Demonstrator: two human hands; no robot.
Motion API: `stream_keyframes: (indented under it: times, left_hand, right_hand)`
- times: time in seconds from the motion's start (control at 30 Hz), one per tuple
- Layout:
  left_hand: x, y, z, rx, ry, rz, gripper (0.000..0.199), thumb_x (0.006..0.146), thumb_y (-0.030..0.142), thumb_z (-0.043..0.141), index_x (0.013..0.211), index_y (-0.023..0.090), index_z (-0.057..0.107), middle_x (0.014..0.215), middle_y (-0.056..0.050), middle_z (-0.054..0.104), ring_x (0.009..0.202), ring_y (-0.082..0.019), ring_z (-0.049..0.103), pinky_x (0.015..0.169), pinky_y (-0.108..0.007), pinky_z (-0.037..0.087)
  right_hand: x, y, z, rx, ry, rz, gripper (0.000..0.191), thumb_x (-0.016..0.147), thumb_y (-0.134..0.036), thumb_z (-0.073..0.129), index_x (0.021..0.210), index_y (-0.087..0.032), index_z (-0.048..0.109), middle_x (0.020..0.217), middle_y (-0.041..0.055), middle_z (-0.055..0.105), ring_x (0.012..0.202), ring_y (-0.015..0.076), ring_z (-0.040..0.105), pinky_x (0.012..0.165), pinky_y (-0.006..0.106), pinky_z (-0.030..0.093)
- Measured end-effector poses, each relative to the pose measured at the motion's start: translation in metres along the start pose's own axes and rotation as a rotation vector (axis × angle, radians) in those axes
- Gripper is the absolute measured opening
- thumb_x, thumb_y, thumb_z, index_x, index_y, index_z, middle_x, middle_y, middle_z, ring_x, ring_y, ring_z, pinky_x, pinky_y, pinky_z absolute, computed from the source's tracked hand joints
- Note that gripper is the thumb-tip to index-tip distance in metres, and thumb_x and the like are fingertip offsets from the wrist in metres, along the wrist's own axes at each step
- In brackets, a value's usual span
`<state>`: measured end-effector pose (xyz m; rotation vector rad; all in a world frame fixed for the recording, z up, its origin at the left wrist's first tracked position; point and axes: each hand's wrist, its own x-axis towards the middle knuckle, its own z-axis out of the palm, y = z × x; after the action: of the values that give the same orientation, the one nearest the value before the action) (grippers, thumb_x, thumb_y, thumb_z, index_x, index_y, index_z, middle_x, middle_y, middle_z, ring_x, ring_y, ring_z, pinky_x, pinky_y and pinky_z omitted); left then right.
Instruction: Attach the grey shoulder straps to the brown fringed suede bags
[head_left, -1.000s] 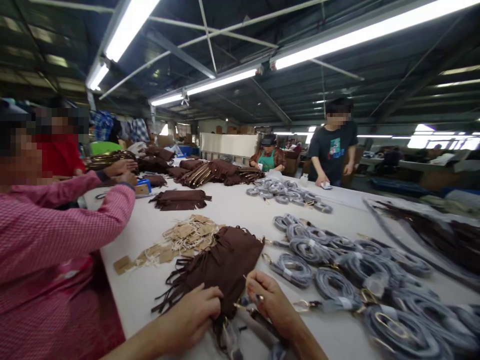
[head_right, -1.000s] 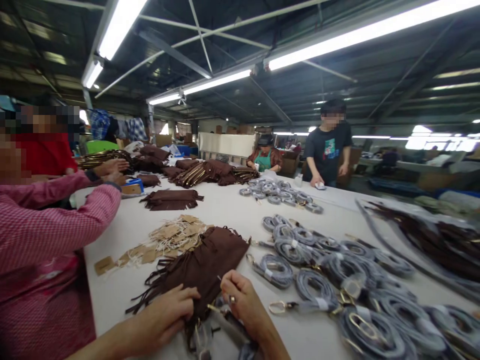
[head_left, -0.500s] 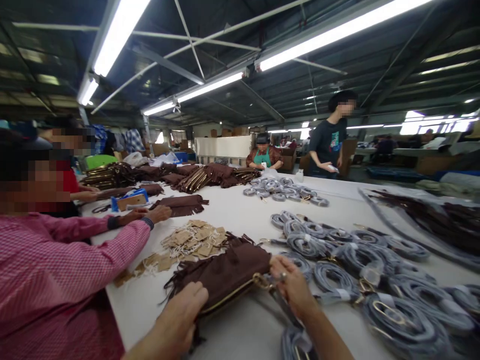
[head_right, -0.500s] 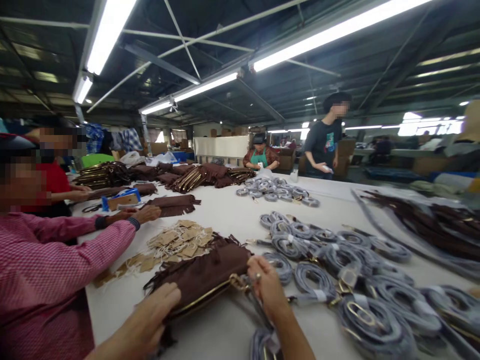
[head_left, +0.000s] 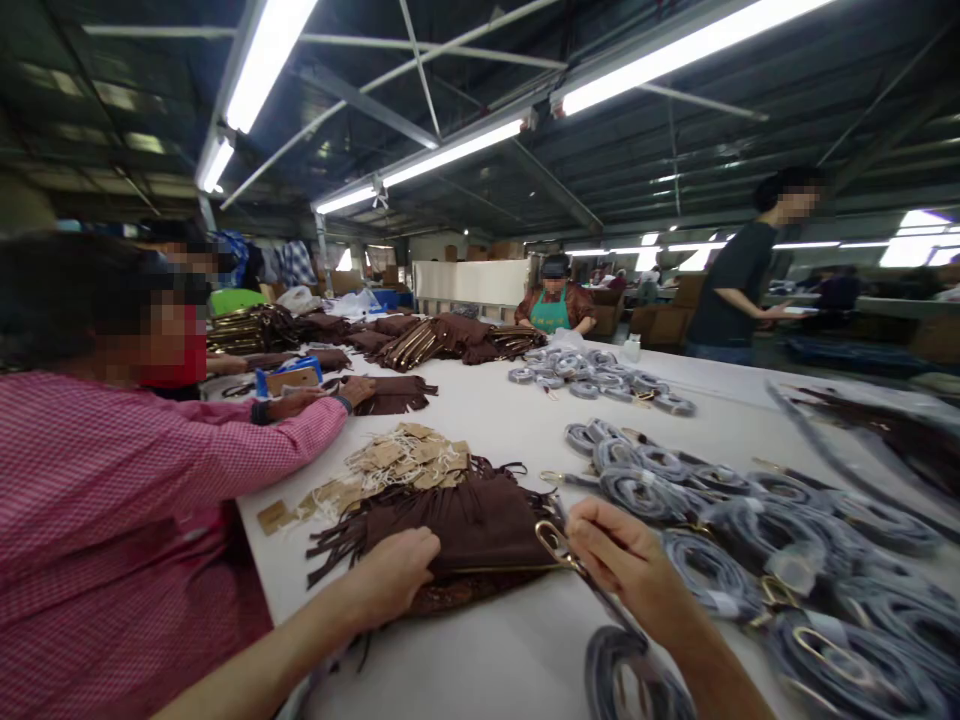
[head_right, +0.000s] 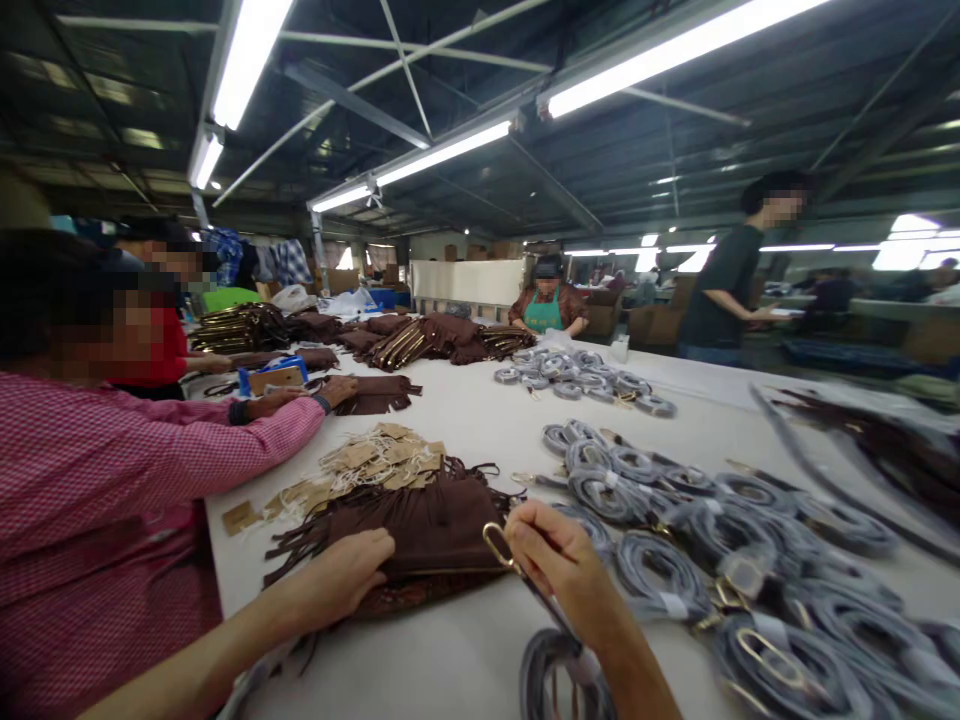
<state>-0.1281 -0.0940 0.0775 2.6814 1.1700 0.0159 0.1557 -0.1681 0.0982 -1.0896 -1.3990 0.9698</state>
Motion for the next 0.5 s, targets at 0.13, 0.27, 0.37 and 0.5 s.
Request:
stream_keyframes:
  times: [0.13,0.27,0.37,0.5]
  left_hand:
    - [0.006,-0.019,-0.018,-0.226,0.142,-0.012,0.021,0.094,0.021,0.036,0.076,0.02,0.046,0.083,-0.002,0.058,0.078,-0.018,0.053,0.074,-0.027,0.041]
    - [0.007,-0.022,-0.019,-0.394,0.197,-0.001,0.02,0.093,0.023,0.036,0.075,0.02,0.046,0.079,0.0,0.055,0.075,-0.016,0.049,0.072,-0.027,0.037]
    - [0.013,-0.028,-0.008,-0.56,0.198,-0.052,0.022,0.09,0.029,0.04,0.07,0.02,0.044,0.074,0.002,0.05,0.073,-0.016,0.044,0.07,-0.027,0.034]
    - [0.024,-0.047,0.009,-0.751,0.196,-0.14,0.024,0.083,0.038,0.044,0.067,0.02,0.043,0.069,0.003,0.044,0.07,-0.016,0.041,0.068,-0.028,0.034]
  right_hand:
    - [-0.007,-0.013,0.011,0.149,-0.387,0.182,0.033,0.082,-0.051,0.061,0.073,-0.021,0.051,0.047,-0.0108,0.034,0.039,0.0059,0.019,0.039,0.022,0.014]
    - [0.003,0.015,0.052,-0.266,-0.385,0.097,0.017,0.084,-0.028,0.052,0.07,-0.02,0.052,0.064,-0.0035,0.05,0.057,0.01,0.041,0.054,0.022,0.03]
    - [0.008,0.048,0.074,-0.51,-0.291,-0.033,0.02,0.085,-0.022,0.045,0.066,-0.02,0.046,0.075,0.0017,0.056,0.075,0.0162,0.051,0.069,0.027,0.035]
    - [0.007,0.071,0.077,-0.623,-0.264,0.0,0.022,0.09,-0.023,0.038,0.07,-0.022,0.045,0.074,0.0021,0.057,0.073,0.0175,0.052,0.067,0.028,0.034]
